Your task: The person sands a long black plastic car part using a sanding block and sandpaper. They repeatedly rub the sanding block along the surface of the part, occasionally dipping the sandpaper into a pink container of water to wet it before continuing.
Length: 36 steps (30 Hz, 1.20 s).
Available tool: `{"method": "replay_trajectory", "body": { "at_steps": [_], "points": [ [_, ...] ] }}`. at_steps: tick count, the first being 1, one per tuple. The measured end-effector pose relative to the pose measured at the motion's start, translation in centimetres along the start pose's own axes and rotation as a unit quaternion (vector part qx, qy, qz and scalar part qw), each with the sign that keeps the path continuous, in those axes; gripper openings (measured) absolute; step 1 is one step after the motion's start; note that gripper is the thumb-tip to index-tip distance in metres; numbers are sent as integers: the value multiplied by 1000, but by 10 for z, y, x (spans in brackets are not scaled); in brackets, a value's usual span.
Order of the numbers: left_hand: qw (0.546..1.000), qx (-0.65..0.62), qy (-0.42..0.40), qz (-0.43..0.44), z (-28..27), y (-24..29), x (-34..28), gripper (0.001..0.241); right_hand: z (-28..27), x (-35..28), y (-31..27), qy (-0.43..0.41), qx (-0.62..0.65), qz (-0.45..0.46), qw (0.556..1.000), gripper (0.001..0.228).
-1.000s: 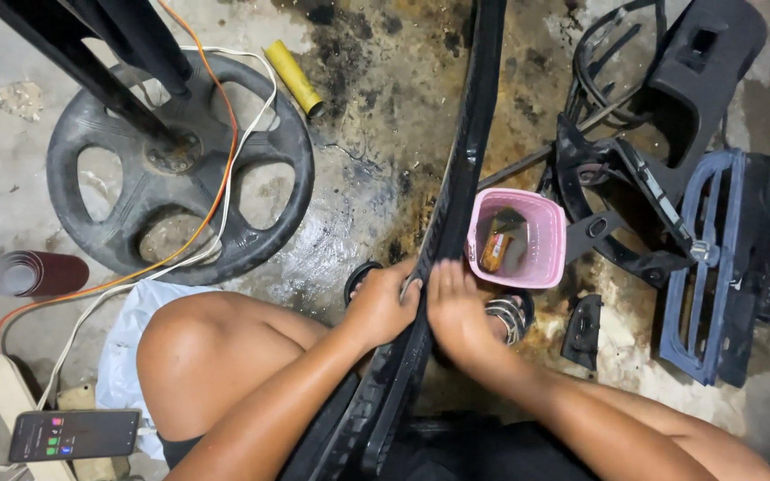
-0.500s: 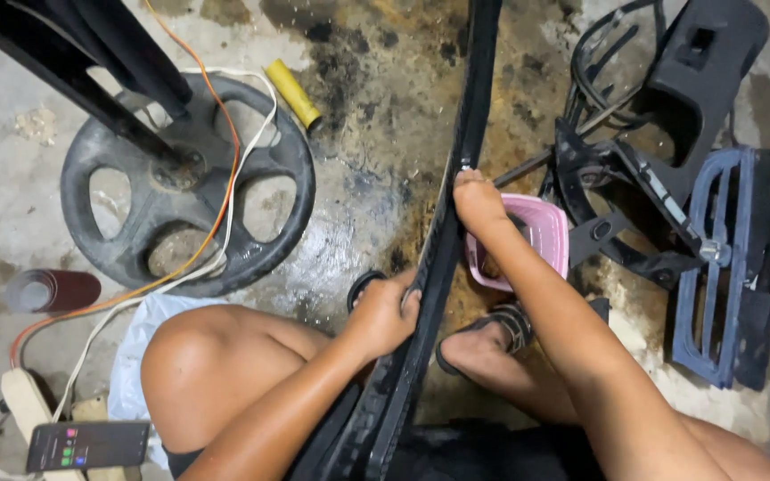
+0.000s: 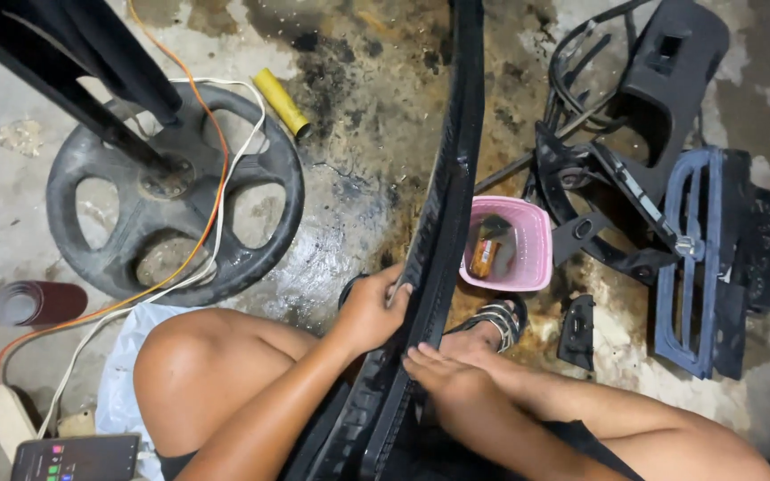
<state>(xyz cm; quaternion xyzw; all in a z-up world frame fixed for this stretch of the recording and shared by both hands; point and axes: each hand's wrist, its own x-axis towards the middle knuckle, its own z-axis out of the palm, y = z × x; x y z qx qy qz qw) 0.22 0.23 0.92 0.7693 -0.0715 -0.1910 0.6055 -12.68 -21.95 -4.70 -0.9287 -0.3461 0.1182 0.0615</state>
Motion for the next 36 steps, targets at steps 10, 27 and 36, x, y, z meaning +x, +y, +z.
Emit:
{"method": "replay_trajectory", "body": {
  "at_steps": [10,27,36],
  "points": [
    [999,-18,-17,-31,-7,0,4,45,-127,-1,31,144,809,288,492,44],
    [988,-17,-41,-147,-15,18,2,55,-116,-7,28,158,786,209,559,39],
    [990,-26,-40,-131,-15,15,2,53,-133,-4,17,154,732,330,575,27]
  ]
}}
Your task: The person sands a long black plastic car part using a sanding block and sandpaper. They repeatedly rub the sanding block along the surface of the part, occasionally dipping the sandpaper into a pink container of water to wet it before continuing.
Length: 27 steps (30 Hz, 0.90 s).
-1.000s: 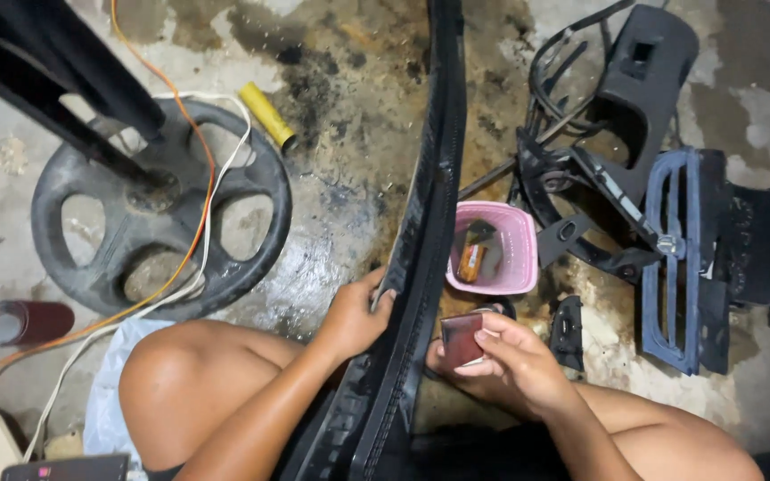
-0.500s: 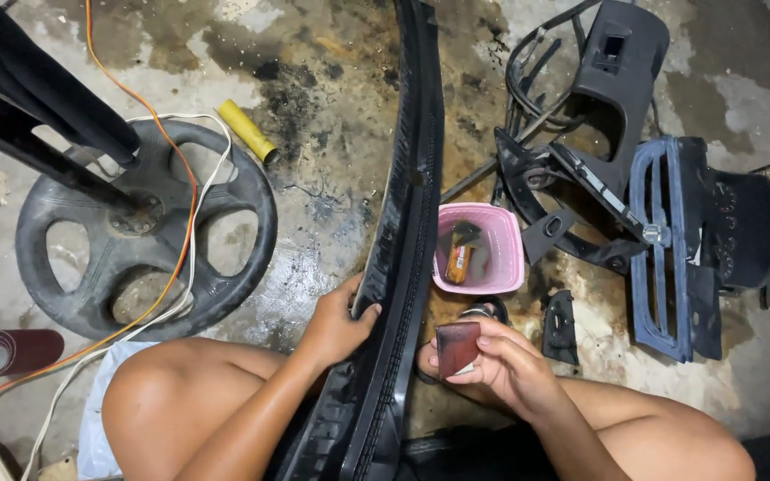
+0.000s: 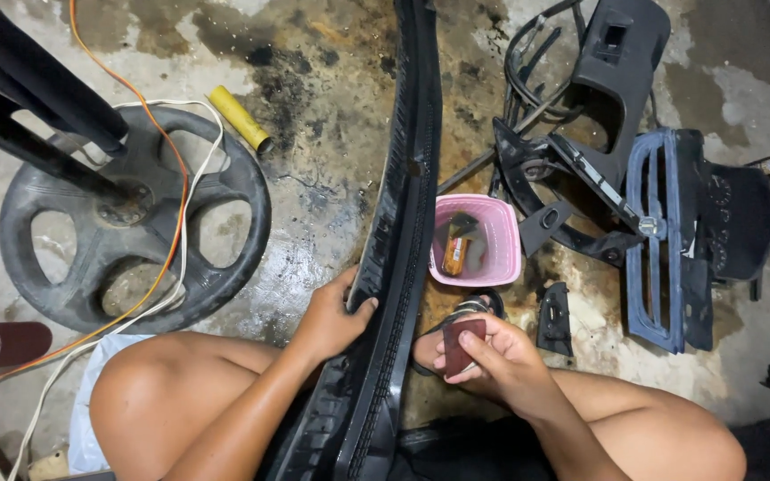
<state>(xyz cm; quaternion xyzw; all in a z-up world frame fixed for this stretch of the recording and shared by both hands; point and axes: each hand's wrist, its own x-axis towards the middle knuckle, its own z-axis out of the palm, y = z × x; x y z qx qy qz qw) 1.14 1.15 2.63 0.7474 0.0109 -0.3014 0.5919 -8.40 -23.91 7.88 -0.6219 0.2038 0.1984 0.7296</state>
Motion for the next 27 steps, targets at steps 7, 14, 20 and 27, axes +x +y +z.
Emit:
{"method": "replay_trajectory", "body": {
  "at_steps": [7,14,20,27],
  "points": [
    [1000,11,8,2,1,-2,2,54,-11,4,7,-9,70,4,997,37],
    [1000,7,-2,2,1,6,-1,55,1,20,-19,7,4,-26,1000,41],
    [997,58,52,24,12,1,7,57,-24,121,-4,114,-440,-305,837,29],
    [996,62,46,37,13,3,8,56,-54,314,27,68,-686,-378,618,59]
  ]
}}
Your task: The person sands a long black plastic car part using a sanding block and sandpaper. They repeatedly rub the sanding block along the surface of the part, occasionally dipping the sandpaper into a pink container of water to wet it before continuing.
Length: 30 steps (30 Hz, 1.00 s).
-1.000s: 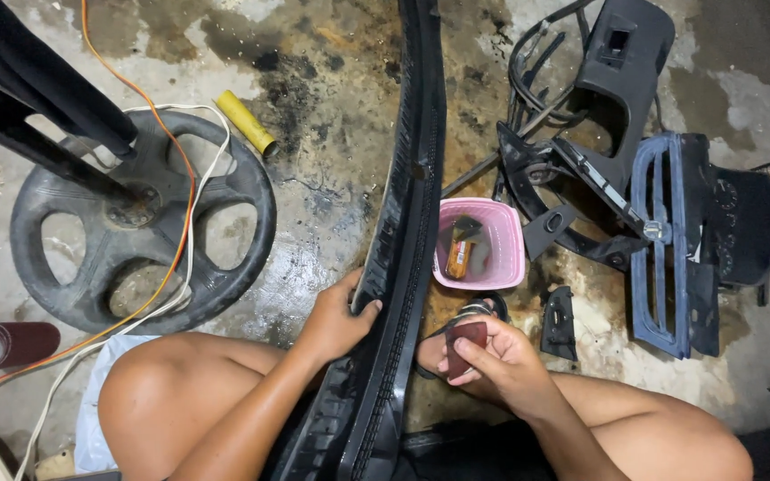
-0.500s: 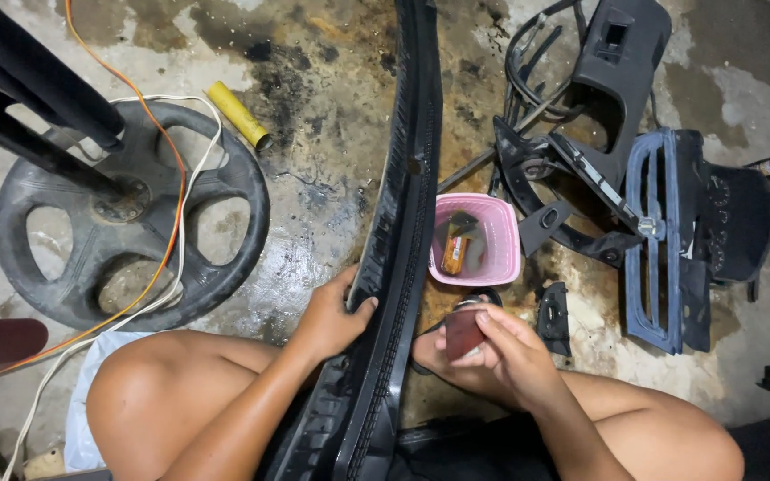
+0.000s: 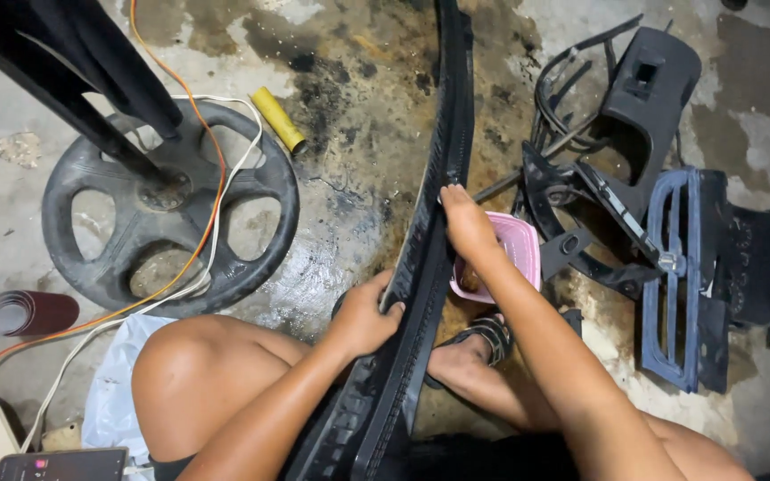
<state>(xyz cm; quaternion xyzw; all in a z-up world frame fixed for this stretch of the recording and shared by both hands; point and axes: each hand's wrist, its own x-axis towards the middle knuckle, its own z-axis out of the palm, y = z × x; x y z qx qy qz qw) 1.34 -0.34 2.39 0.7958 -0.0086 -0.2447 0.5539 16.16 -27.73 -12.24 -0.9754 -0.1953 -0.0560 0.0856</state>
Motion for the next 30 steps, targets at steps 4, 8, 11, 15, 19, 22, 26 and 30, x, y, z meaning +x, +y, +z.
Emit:
{"method": "replay_trajectory", "body": {
  "at_steps": [4,8,11,15,19,22,26,30],
  "points": [
    [1000,-10,4,2,2,-7,3,54,67,23,26,16,-163,-13,986,38],
    [1000,1,-3,9,6,-23,4,52,35,-18,-22,-41,-180,-15,983,41],
    [999,33,-23,-3,6,-17,1,52,40,-58,-45,-39,-200,-48,978,41],
    [1000,2,-17,-7,-1,-8,-5,52,-14,-126,-124,-51,-187,-76,978,42],
    [999,43,-27,-8,-4,-1,-14,51,-24,-154,-145,-24,-213,-101,972,47],
    [998,58,-37,5,-2,6,-18,49,-10,-121,-116,16,-252,-78,965,43],
    [995,92,-46,20,4,2,-13,46,34,-52,-43,48,-270,-65,959,39],
    [996,69,-51,20,5,2,-12,43,89,3,31,49,-251,-72,964,38]
  ]
}}
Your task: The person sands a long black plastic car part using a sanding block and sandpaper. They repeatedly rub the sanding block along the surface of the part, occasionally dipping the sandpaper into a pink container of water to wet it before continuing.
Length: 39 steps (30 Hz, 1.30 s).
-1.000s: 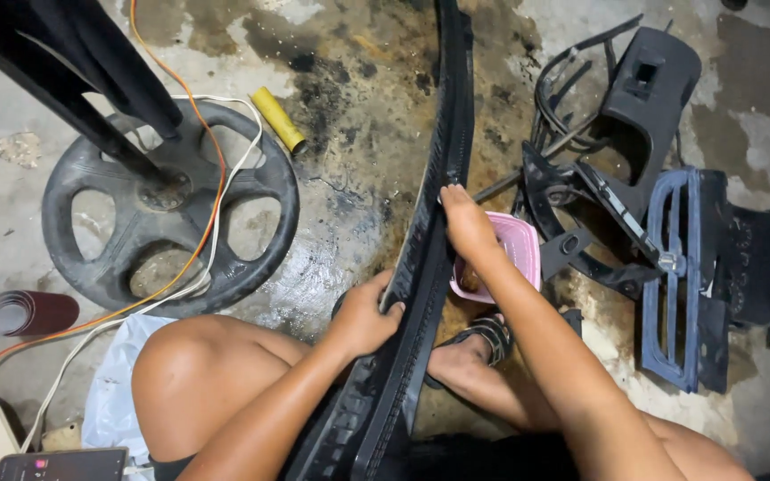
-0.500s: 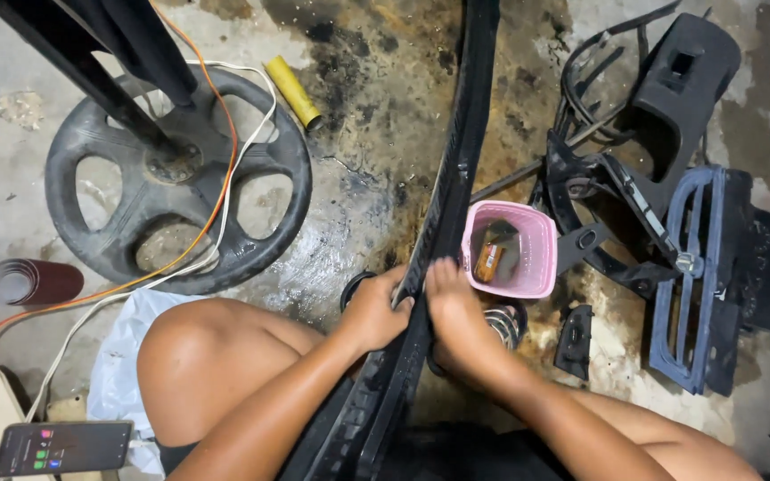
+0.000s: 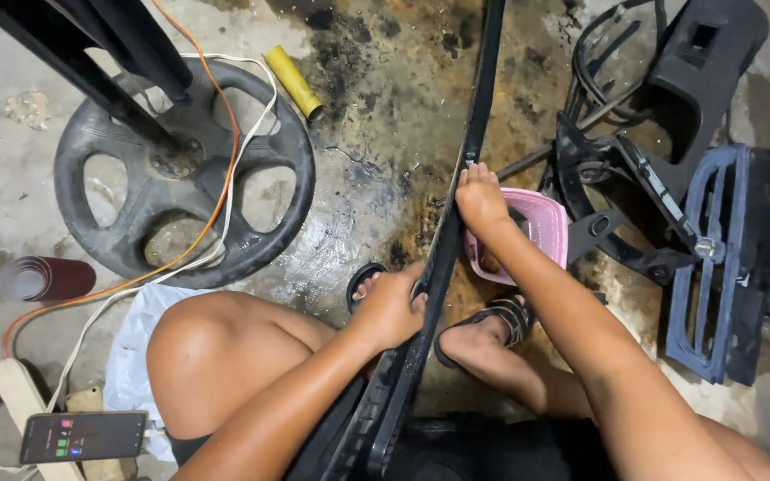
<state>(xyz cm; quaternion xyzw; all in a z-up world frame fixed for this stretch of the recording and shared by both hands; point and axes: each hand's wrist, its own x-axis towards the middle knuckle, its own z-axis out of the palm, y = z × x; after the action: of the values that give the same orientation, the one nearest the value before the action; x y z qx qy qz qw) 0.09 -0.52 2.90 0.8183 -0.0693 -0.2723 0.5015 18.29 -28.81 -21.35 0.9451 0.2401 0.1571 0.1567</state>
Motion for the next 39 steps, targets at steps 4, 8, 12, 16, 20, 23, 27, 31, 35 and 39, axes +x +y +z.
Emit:
{"method": "replay_trajectory", "body": {
  "at_steps": [4,8,12,16,20,23,27,31,35,39],
  "points": [
    [1000,25,-1,-17,-2,-3,-3,40,-59,-18,-22,-40,-12,-20,999,40],
    [1000,15,16,-10,-11,2,0,35,-174,-70,-83,-32,-52,-65,996,40],
    [999,45,4,-22,-2,-1,5,39,-215,-87,-95,-21,-50,-77,996,45],
    [999,42,-14,-1,8,-2,6,38,-142,-59,-65,24,-78,-45,996,37],
    [1000,3,-13,8,-2,10,-1,43,-38,-11,-6,20,-49,-4,999,40],
    [1000,0,-13,10,0,0,4,45,24,11,29,-93,27,53,994,48],
    [1000,-18,0,9,-10,11,-3,46,0,2,17,-120,14,94,988,58],
    [999,25,-14,-17,-4,0,2,46,-56,-30,-1,-205,12,82,975,72],
    [1000,6,-7,-6,-4,6,4,46,-99,-54,-40,-248,44,115,961,67],
    [1000,7,-12,-7,-6,7,0,48,-141,-88,-75,-224,53,139,963,67]
  ]
}}
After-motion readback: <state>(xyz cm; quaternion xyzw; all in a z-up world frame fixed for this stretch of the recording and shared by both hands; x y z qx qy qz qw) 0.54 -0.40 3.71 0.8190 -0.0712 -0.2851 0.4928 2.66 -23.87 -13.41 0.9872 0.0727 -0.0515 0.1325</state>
